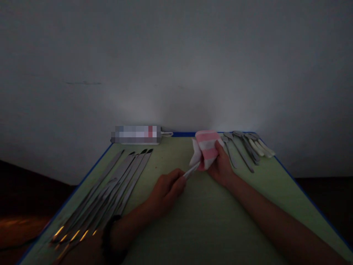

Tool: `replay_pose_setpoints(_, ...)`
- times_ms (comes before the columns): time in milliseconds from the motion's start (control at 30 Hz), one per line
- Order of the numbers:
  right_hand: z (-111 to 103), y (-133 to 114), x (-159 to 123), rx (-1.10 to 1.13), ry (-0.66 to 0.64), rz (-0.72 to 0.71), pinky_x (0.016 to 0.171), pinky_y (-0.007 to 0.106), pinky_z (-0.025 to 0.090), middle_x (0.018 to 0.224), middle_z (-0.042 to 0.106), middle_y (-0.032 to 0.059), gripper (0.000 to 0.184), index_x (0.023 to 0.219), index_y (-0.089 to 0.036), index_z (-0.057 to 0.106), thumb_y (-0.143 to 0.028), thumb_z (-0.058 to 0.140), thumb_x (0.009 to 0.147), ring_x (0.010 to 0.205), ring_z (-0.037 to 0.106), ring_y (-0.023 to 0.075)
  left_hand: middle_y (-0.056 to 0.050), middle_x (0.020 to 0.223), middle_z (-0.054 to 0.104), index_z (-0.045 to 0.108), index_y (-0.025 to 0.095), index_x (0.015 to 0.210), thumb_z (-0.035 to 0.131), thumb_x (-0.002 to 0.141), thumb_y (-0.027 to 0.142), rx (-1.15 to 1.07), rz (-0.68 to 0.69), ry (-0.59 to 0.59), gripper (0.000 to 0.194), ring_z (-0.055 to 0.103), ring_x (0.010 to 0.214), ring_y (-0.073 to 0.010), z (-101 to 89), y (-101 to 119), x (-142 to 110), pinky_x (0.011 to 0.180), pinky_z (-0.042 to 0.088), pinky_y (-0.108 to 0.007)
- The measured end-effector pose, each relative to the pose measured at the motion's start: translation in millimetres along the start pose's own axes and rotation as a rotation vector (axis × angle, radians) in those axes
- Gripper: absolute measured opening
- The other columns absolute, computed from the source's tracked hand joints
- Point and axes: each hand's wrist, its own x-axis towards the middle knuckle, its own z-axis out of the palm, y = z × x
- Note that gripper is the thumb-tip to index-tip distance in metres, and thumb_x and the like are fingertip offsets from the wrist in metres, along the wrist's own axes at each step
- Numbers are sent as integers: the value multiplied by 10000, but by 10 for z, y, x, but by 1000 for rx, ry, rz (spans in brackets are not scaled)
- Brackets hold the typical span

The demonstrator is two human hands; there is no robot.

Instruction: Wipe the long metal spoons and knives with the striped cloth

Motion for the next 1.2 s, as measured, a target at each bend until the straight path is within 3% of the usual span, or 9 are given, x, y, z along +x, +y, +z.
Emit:
replay_pose_setpoints(133,41,17,-29,-78,36,18,667,278,485,708,637,-15,143,831,-185,608,-243,603,700,688,576,155,50,575,452,491,180,753,375,888,334,110,-6,-123,235,435,512,-107,10,27,19,467,313,-205)
replay_pose_setpoints(267,23,51,-31,-134,67,2,618,266,472,625,591,-26,81,717,-164,586,-170,582,637,608,530,134,54,567,457,485,182,745,357,903,343,128,-71,-108,259,443,519,-109,31,47,48,479,320,-209)
replay_pose_setpoints(367,10,55,-24,-151,44,-3,596,262,476,659,606,-21,150,757,-157,595,-129,580,611,610,539,130,61,555,434,480,180,713,386,890,342,157,-90,-78,257,424,502,-103,47,62,69,473,304,-212)
replay_pose_setpoints(567,-9,44,-8,-100,55,-68,699,242,502,835,665,25,133,793,-157,629,-211,675,681,729,603,118,55,573,436,482,182,717,398,890,363,74,-157,137,264,432,513,-104,34,53,105,471,323,-209)
replay_pose_setpoints(700,-52,55,22,-66,52,-64,741,256,507,864,669,21,121,816,-185,641,-265,650,726,783,614,126,66,557,392,454,186,710,413,884,375,-87,-208,214,260,396,474,-91,31,22,125,437,305,-195)
replay_pose_setpoints(867,-78,73,45,-70,24,-91,816,255,476,877,659,10,86,792,-191,632,-249,642,728,826,600,114,73,545,369,451,188,717,432,876,377,-188,-250,213,247,376,456,-83,52,12,124,413,288,-180)
replay_pose_setpoints(1033,-106,86,59,-70,51,-91,704,233,481,738,635,-13,57,725,-188,595,-145,617,696,702,587,101,70,547,366,445,191,706,429,879,379,-197,-219,251,256,370,460,-84,52,-11,95,414,283,-181)
replay_pose_setpoints(1200,-98,69,70,-46,36,-54,725,289,491,721,634,-23,102,745,-212,579,-134,590,680,691,596,125,68,553,381,459,192,724,423,886,374,-67,-188,214,246,388,478,-91,52,-6,80,435,285,-192)
